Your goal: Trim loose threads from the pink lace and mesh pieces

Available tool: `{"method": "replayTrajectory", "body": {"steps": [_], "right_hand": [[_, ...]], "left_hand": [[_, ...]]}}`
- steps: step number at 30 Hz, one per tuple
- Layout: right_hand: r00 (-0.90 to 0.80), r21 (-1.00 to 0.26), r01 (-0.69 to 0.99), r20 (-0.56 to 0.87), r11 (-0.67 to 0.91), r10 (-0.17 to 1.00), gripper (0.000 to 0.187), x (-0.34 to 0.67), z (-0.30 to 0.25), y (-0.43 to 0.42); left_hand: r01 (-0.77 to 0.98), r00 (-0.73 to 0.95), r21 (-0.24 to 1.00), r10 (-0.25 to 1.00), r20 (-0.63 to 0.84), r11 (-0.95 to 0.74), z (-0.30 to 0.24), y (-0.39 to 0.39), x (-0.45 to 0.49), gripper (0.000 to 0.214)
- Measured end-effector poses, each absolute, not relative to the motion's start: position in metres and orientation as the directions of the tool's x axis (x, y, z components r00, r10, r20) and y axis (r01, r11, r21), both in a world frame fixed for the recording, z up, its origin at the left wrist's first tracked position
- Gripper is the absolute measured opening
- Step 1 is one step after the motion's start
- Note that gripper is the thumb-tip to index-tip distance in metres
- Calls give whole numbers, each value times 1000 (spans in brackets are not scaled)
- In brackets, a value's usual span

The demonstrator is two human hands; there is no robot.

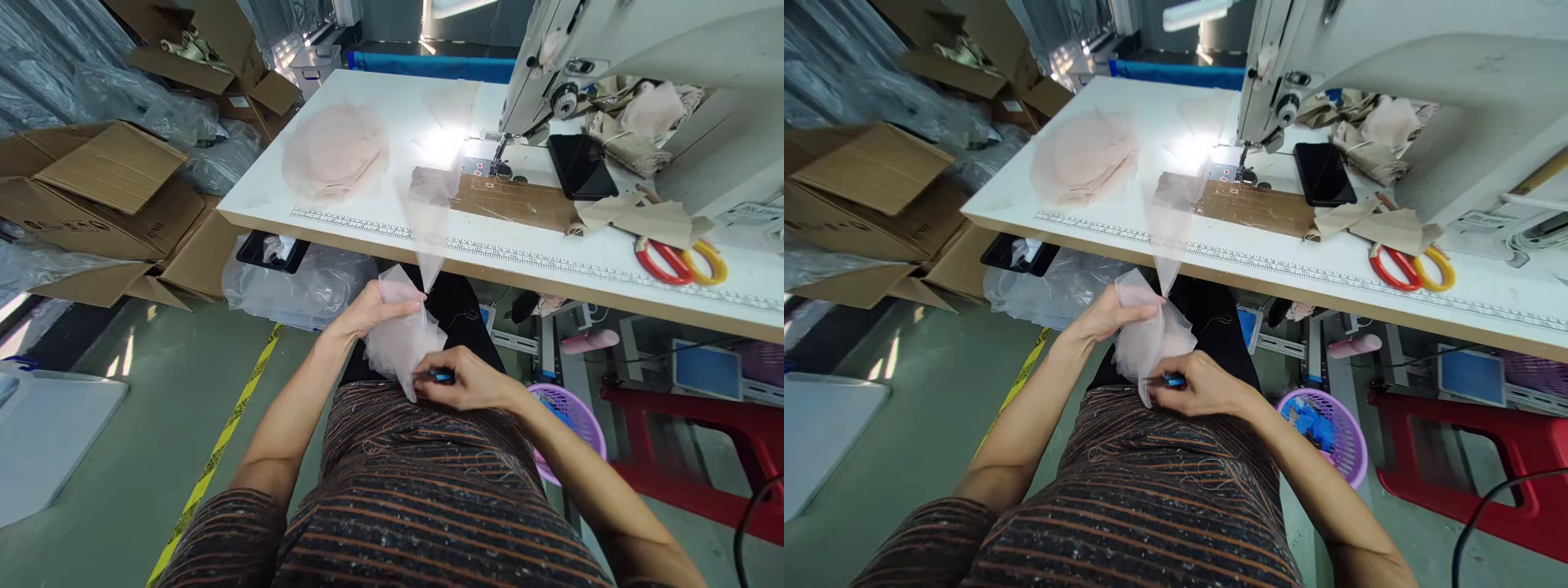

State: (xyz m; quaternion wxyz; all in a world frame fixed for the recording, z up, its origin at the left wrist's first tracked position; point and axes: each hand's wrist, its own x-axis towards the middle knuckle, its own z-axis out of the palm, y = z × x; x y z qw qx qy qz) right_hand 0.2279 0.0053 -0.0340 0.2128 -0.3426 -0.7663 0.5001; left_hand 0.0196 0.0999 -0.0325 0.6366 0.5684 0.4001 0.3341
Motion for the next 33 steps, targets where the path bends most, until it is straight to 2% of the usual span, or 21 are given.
{"method": "replayTrajectory", "body": {"steps": [3, 6, 14, 22, 28, 33], "right_hand": [[-421, -927, 328, 29, 182, 907, 32, 231, -35, 23], [-276, -938, 326, 24, 117, 961, 53, 231, -40, 44], [-315, -953, 258, 74, 160, 946, 67, 216, -37, 70], [-238, -962, 241, 71, 129, 969, 67, 211, -35, 72], [-283, -964, 232, 59, 129, 957, 68, 206, -33, 69], [-252, -946, 277, 95, 166, 963, 68, 199, -33, 70]], "left_hand": [[22, 426, 993, 897, -116, 118, -33, 97, 19, 32], [-48, 408, 987, 905, -119, 152, -34, 95, 19, 30], [-156, 401, 970, 909, -111, 187, -29, 89, 24, 27], [-240, 312, 948, 941, -130, 211, -29, 88, 26, 21], [-230, 273, 947, 949, -160, 225, -28, 85, 26, 23], [-219, 284, 950, 946, -157, 223, -27, 85, 25, 21]]}}
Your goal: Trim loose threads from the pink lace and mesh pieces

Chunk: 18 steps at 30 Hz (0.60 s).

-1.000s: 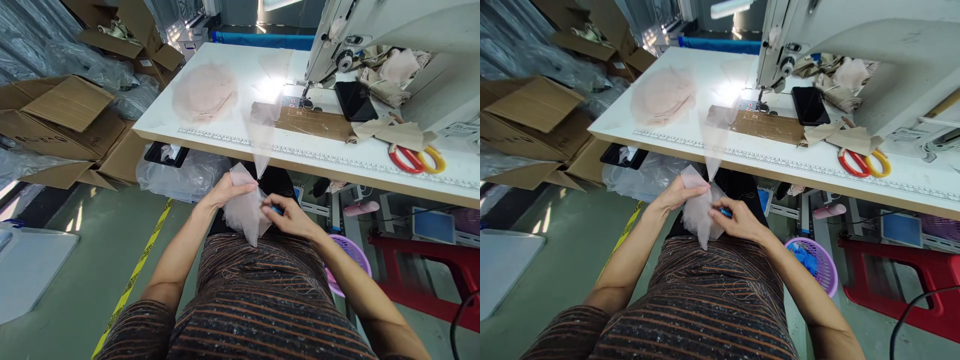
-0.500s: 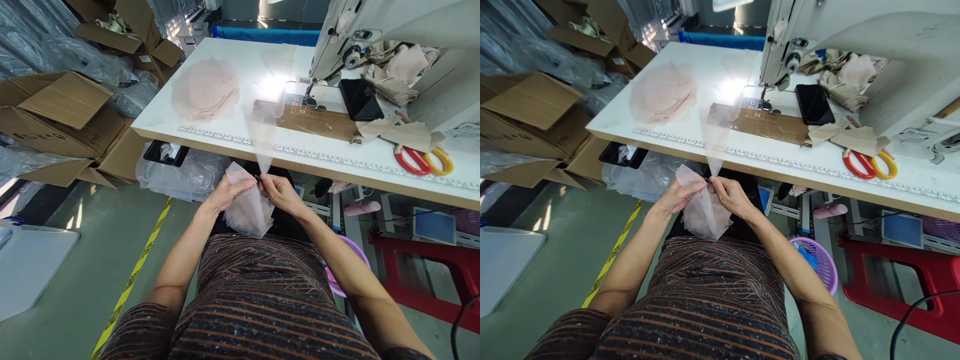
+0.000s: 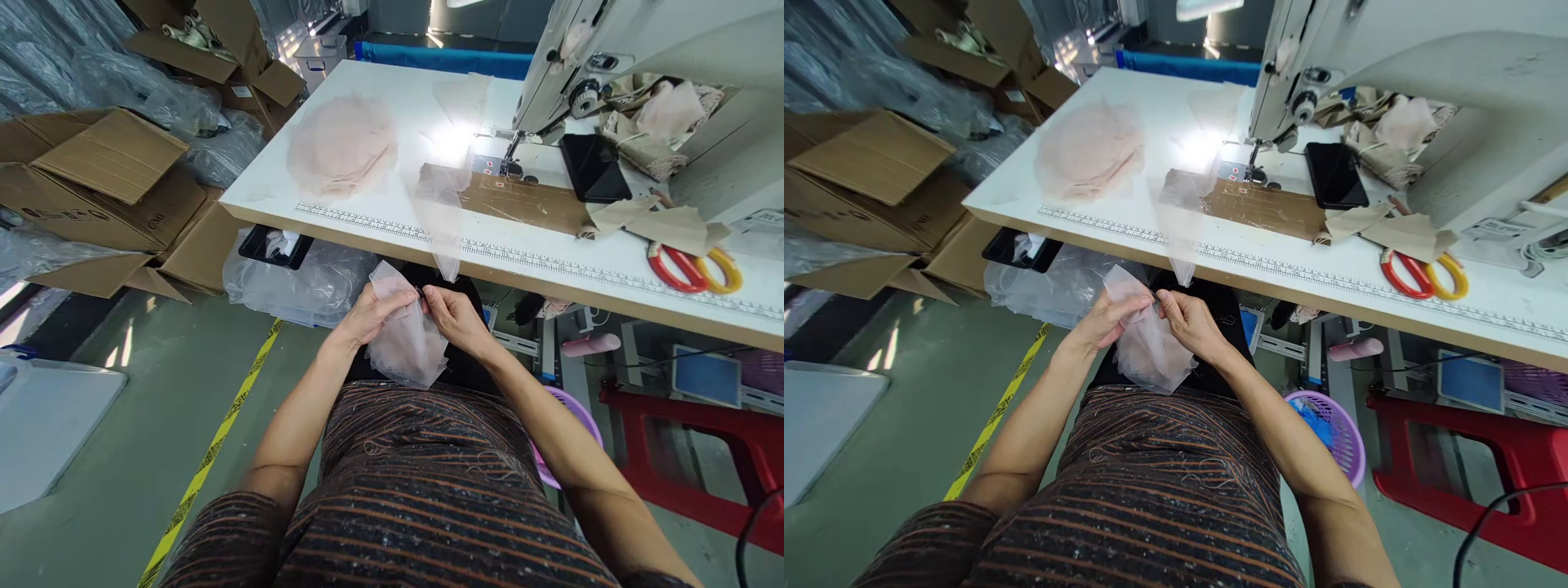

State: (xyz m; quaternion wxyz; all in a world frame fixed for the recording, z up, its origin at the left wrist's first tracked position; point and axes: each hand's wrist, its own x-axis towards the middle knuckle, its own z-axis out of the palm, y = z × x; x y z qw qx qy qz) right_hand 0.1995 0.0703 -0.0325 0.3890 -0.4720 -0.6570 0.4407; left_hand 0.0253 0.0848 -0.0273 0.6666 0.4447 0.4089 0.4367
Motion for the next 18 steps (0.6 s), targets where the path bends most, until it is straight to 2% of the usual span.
{"method": "replayTrajectory", "body": {"steps": [3, 6, 9, 12, 18], "right_hand": [[-195, -940, 300, 105, 161, 975, 67, 199, -36, 68], [-199, -958, 246, 100, 149, 975, 66, 200, -39, 63], [-243, -980, 181, 41, 87, 969, 67, 202, -41, 59], [-217, -986, 162, 8, 44, 976, 67, 201, -40, 60], [-253, -997, 80, 0, 21, 967, 52, 194, -36, 56]], "left_hand": [[-223, 283, 948, 946, -160, 227, -27, 83, 26, 20], [-222, 273, 941, 943, -193, 257, -25, 81, 27, 23], [-220, 283, 931, 933, -224, 290, -23, 79, 28, 25], [-207, 280, 932, 931, -235, 298, -22, 77, 28, 27], [-151, 276, 956, 939, -205, 253, -31, 77, 25, 26]]}}
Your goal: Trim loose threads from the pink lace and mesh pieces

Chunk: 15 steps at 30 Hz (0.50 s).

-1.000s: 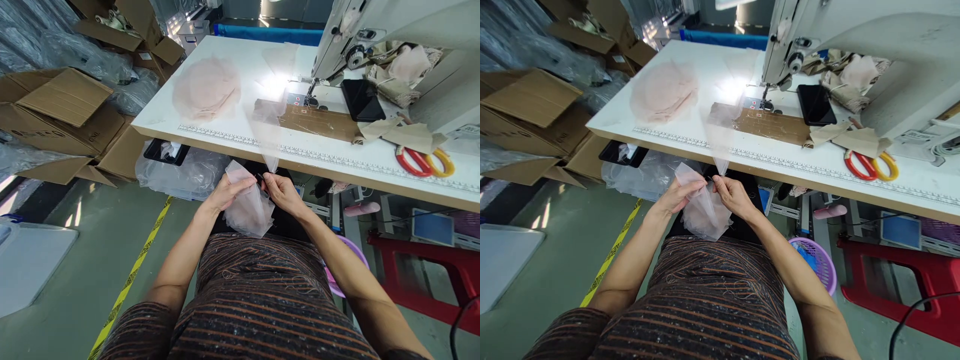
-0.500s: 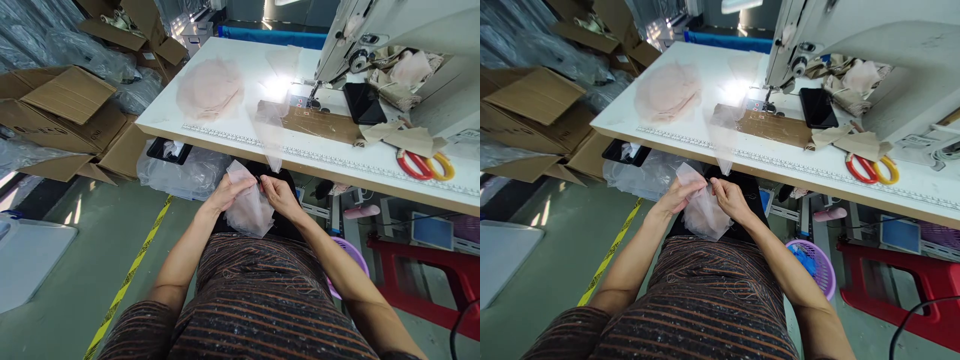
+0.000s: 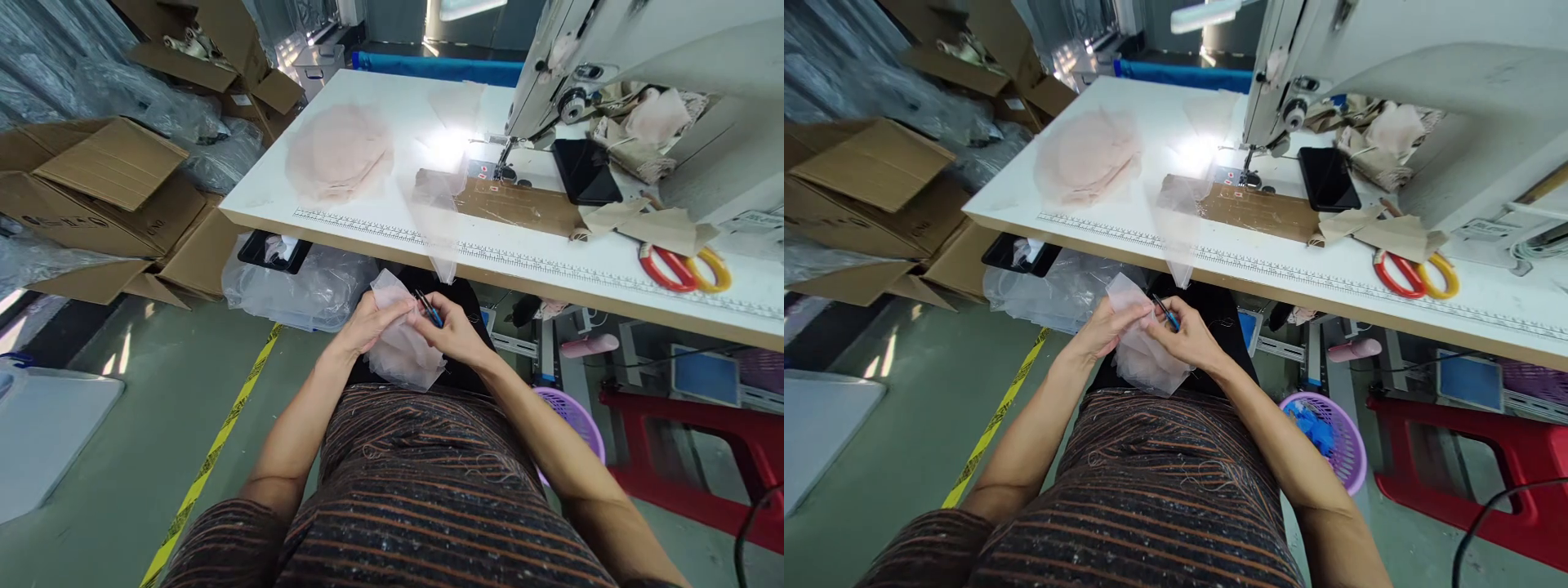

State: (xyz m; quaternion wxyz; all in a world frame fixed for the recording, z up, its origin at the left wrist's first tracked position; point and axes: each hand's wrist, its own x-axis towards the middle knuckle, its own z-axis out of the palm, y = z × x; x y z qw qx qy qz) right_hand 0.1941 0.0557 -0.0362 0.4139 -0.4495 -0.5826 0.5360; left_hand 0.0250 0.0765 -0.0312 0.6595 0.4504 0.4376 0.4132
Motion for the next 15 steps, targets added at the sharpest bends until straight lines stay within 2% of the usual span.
{"method": "replayTrajectory", "body": {"steps": [3, 6, 8, 10, 12, 15], "right_hand": [[-339, -996, 85, -49, -21, 939, 49, 196, -42, 46], [-346, -987, 159, -69, -14, 936, 46, 204, -48, 41], [-209, -979, 205, -50, -6, 977, 48, 210, -46, 42], [-33, -983, 185, -4, 3, 999, 52, 214, -41, 48], [83, -994, 110, 25, 15, 996, 56, 215, -33, 55], [163, -999, -14, 31, 34, 986, 55, 212, -24, 66]], "left_hand": [[-42, 206, 982, 964, -170, 182, -42, 78, 23, 30], [232, 191, 972, 979, -79, 33, -61, 82, 21, 30], [450, 219, 883, 975, 37, -135, -75, 83, 19, 31], [603, 273, 749, 953, 129, -274, -89, 83, 18, 41], [672, 331, 657, 932, 148, -342, -98, 82, 17, 49], [689, 347, 631, 927, 143, -355, -101, 80, 17, 48]]}}
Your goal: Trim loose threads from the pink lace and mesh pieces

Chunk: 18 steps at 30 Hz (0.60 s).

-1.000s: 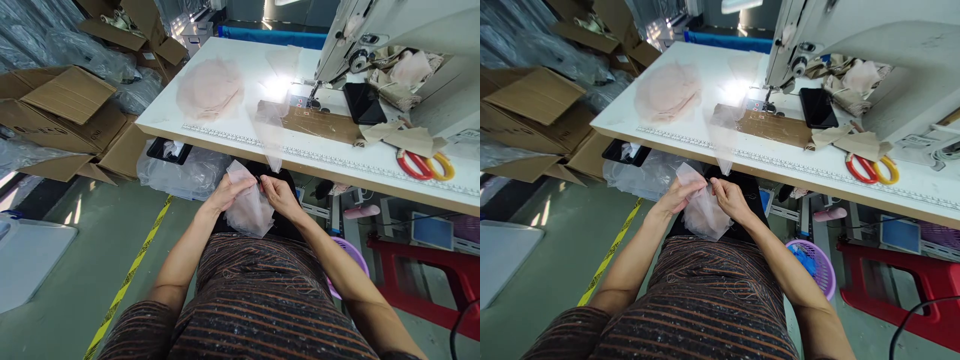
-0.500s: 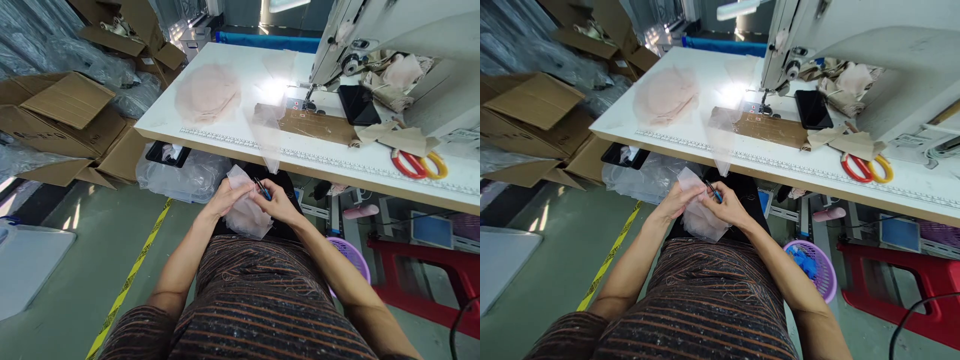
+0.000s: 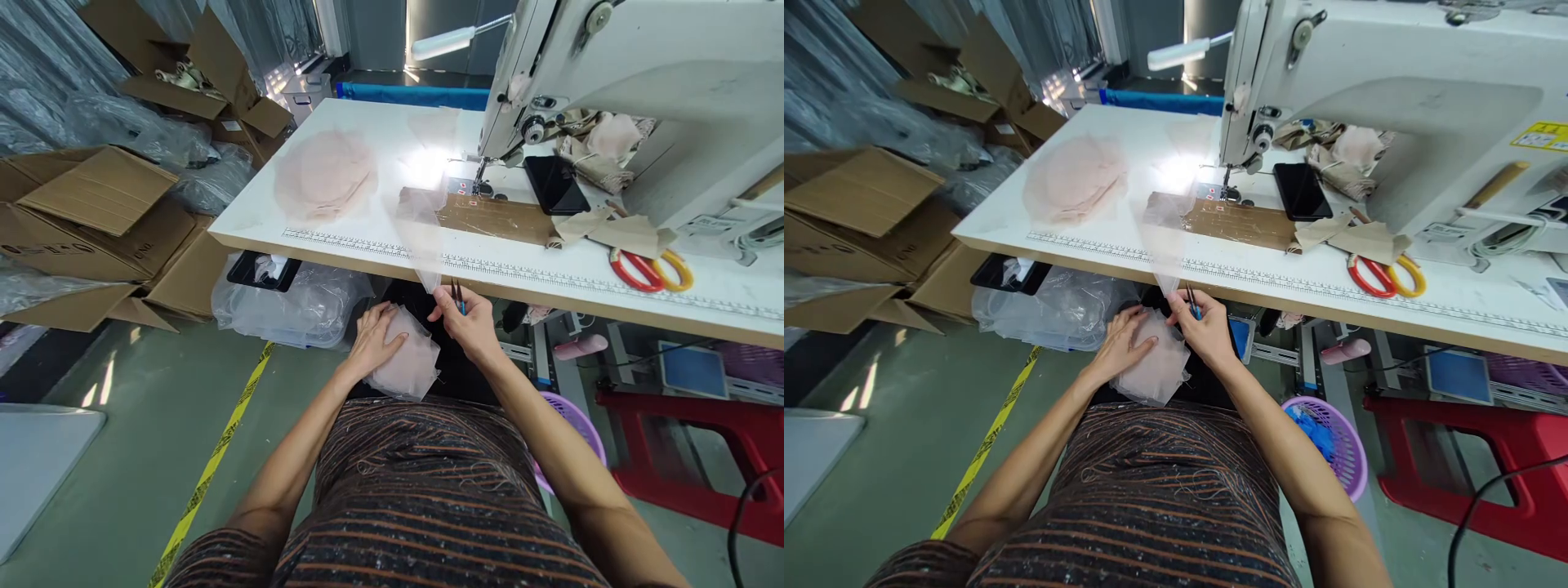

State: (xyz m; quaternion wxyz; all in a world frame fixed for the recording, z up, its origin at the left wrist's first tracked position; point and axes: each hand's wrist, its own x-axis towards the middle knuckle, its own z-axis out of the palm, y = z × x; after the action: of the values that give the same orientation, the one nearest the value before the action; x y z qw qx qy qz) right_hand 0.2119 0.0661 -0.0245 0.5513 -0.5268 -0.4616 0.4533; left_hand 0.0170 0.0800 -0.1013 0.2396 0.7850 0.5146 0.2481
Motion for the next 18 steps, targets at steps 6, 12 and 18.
{"method": "replayTrajectory", "body": {"steps": [6, 12, 18], "right_hand": [[145, -997, -32, 65, 71, 987, 48, 207, -28, 61], [-69, -980, 99, 168, 174, 983, 44, 206, -32, 28], [-54, -969, 154, 188, 195, 981, 40, 215, -43, 21]], "left_hand": [[299, 248, 920, 951, 182, -254, -74, 83, 26, 41], [-300, 454, 932, 890, -47, 203, -36, 89, 44, 60], [-356, 375, 889, 916, -145, 287, -24, 91, 50, 39]]}}
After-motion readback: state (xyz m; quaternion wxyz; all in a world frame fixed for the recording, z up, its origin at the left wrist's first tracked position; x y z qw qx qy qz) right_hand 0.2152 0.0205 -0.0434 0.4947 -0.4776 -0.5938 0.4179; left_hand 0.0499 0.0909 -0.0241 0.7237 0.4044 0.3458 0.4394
